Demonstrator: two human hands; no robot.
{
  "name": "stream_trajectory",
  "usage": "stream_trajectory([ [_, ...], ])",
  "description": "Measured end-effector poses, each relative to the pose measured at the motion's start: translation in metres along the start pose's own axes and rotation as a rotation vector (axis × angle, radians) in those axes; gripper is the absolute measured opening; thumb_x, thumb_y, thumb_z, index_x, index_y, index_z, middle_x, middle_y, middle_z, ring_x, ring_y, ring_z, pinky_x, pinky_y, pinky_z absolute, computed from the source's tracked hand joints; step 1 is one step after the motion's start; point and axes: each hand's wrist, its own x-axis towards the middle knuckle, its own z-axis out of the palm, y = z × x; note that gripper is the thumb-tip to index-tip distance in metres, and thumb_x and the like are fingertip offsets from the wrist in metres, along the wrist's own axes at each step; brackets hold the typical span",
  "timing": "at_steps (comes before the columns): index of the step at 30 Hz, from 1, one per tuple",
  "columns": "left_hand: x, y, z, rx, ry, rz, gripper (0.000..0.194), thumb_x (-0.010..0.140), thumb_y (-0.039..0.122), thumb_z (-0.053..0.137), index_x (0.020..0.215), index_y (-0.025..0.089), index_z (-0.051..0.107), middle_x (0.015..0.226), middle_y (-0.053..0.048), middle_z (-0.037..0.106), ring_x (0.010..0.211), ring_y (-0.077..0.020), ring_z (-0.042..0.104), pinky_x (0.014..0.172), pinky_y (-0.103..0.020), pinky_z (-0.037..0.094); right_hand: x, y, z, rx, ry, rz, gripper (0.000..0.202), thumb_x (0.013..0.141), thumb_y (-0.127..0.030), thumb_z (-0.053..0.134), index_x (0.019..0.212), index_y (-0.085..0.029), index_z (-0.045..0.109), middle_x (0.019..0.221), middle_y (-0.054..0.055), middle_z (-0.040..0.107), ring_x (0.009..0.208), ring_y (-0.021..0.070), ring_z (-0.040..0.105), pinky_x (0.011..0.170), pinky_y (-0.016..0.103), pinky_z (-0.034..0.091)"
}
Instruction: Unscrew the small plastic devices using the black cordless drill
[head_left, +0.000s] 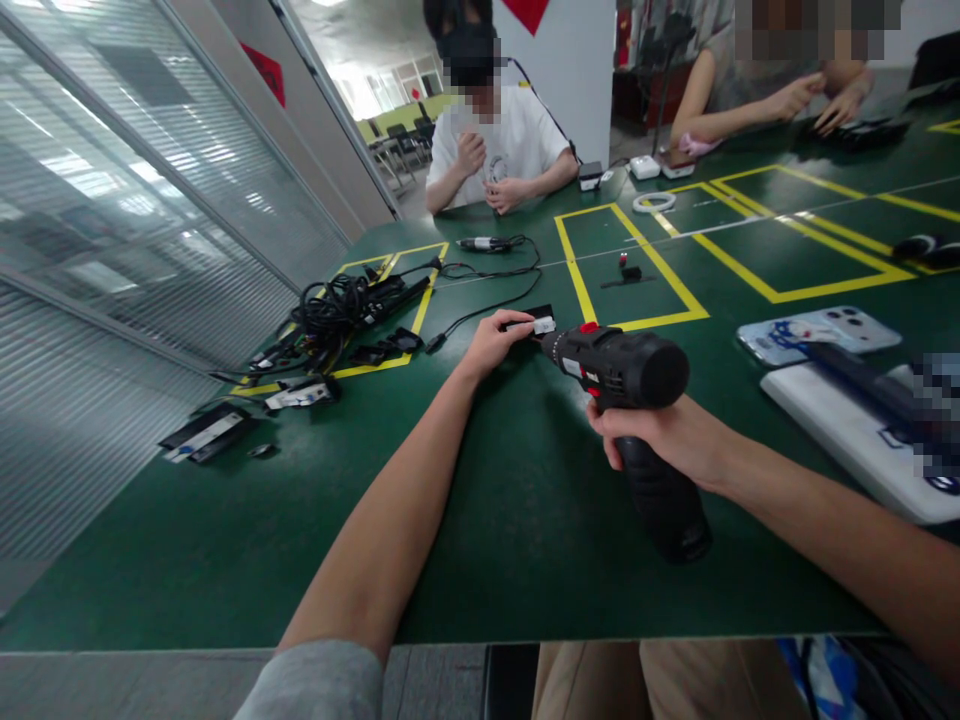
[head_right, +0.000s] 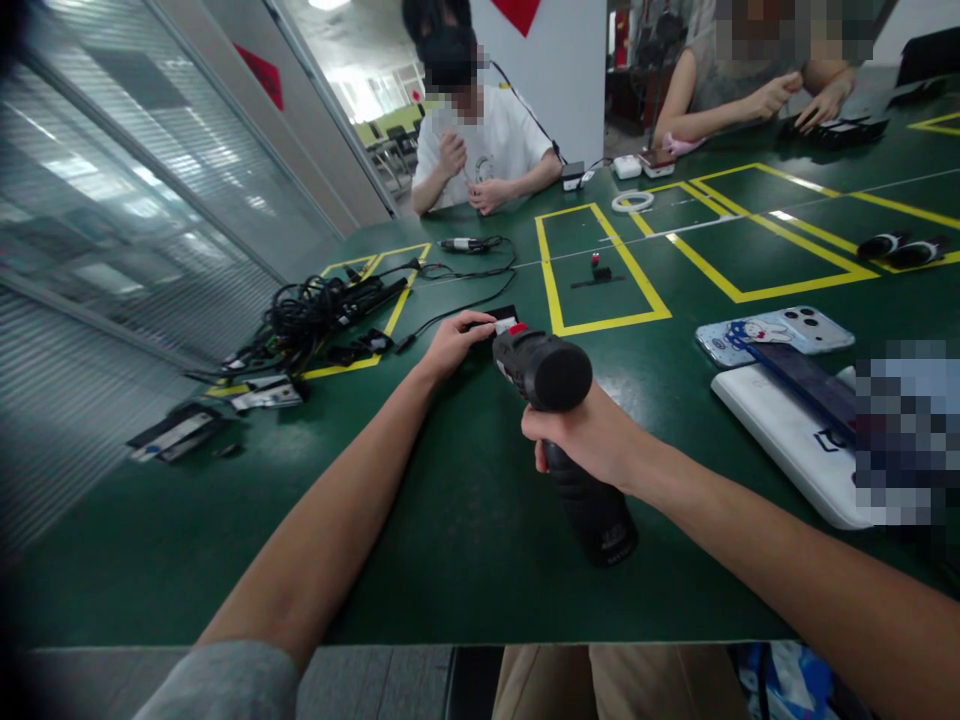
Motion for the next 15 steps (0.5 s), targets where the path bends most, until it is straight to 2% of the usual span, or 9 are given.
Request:
stream_trajectory([
  [15, 0.0001, 0.0006, 0.0006, 0.006, 0.007, -0.023, 0.032, 0.077, 0.041, 0.070, 0.100, 0.020, 0.076, 0.108, -0.007, 0.072, 0.104, -0.0227, 0.062, 0.100, -0.038, 0.046, -0.0003, 0.0009, -0.0014, -0.007, -0.003, 0.017, 0.008, 0.079, -0.026, 0.064, 0.079, -0.018, 0.061, 0.060, 0.000, 0.062, 0.056, 0.0164, 0.059, 0.063, 0.034, 0.043],
])
